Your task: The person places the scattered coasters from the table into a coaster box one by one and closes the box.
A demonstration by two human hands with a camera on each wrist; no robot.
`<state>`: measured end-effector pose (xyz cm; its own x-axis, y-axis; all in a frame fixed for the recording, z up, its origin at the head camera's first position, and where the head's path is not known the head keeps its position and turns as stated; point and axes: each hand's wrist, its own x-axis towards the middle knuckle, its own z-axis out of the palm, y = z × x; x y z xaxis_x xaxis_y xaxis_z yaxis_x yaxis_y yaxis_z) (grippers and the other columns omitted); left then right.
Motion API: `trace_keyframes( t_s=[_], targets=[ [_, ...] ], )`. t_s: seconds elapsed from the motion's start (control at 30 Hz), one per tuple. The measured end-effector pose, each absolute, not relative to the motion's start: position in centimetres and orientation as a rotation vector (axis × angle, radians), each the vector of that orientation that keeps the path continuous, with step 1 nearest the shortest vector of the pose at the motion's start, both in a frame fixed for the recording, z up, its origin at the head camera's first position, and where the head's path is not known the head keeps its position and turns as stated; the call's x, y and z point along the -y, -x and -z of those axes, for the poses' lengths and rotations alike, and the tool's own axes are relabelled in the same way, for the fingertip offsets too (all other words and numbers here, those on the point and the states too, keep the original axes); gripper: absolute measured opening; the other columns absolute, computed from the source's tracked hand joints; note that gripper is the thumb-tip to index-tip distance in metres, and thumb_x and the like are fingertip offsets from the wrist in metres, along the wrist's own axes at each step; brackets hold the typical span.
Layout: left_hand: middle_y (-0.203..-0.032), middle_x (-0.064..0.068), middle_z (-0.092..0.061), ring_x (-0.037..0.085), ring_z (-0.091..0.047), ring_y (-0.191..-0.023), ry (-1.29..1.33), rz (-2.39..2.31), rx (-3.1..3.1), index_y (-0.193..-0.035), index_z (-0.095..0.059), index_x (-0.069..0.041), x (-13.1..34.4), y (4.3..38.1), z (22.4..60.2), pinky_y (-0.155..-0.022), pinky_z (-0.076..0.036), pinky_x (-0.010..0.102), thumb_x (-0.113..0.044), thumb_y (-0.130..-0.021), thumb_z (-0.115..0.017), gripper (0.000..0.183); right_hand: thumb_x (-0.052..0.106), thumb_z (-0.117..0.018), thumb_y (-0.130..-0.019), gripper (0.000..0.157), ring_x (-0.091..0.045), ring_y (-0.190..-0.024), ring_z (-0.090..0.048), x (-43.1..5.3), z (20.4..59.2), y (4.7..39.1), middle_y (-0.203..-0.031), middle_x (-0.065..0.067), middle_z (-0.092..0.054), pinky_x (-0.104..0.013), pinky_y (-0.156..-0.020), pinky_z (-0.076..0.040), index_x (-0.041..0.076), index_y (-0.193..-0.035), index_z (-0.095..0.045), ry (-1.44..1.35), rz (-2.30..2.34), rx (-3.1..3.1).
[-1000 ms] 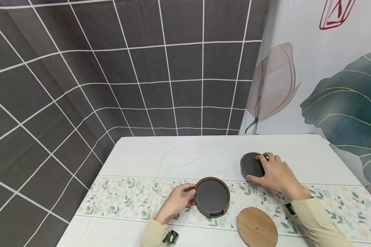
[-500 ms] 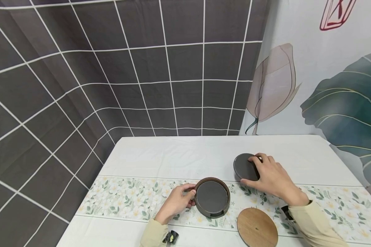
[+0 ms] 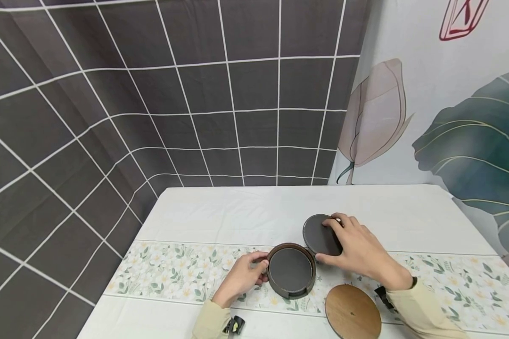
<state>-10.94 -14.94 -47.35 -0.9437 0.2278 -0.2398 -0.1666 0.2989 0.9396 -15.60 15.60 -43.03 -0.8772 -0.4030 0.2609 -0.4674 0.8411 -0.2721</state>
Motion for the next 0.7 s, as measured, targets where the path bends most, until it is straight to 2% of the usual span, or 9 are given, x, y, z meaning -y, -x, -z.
trace_keyframes(
  t_s=[0.7],
  targets=[
    [-0.112, 0.009, -0.066, 0.017, -0.068, -0.074, -0.065, -1.675, -2.273, -0.137, -0.062, -0.002, 14.9, 10.9, 47.1, -0.068, -0.062, 0.032, -0.017, -0.106, -0.057, 0.035, 0.064, -0.08, -0.077, 0.078, -0.035, -0.124, -0.056, -11.1, 43.3, 14.4, -0.139, -0.016, -0.054, -0.056, -0.09, -0.054, 0.014, -0.133, -0.061, -0.893, -0.47, 2.79]
  ],
)
